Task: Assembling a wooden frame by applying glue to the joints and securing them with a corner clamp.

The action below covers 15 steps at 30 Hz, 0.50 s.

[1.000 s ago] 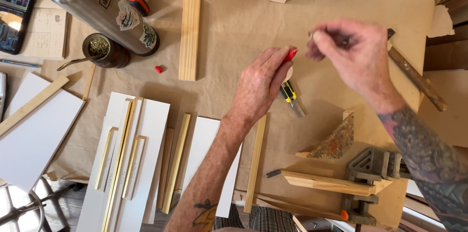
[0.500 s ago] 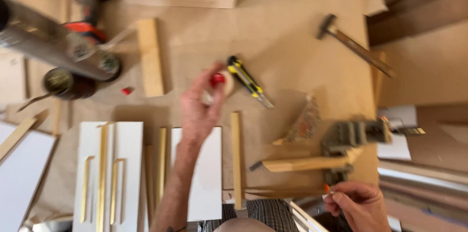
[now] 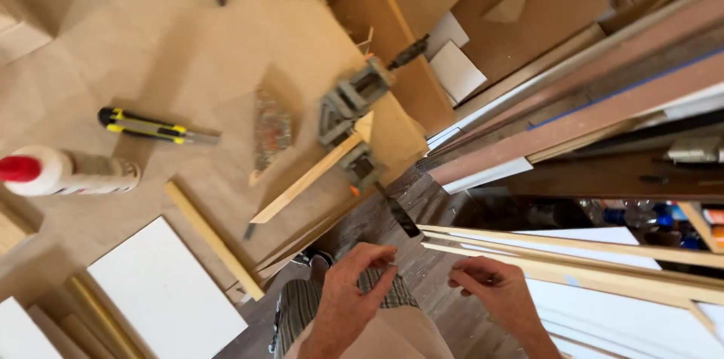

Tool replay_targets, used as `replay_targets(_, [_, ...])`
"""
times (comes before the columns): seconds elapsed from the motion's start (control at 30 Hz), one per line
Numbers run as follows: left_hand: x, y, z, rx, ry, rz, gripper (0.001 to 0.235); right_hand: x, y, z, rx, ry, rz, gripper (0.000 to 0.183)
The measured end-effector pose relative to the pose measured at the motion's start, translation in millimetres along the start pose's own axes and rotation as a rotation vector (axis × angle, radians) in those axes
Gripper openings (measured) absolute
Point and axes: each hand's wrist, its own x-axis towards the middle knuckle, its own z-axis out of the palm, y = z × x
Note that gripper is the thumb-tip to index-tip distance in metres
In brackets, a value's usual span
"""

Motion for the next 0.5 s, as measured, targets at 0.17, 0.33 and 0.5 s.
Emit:
replay_targets(0.17, [-10.0,-10.6,43.8,0.099,-0.126,-0.09,0.019,-15.7,-12.7,-22.1,-0.187,-0.259,-0.038,0.035])
replay_targets(0.33, [-25.1,-20.9,88.6,0.146,-0.026,-0.103,0.02,-21.2,-19.6,-38.9,-0.249,-0.319,0.139,0.031])
replay_targets(0.5, [-49.0,-43.1,126.2,0.037,0.206,-0.581,0.022,-23.1,21.9,-50.5,-0.316,0.0,-0.249,0.046])
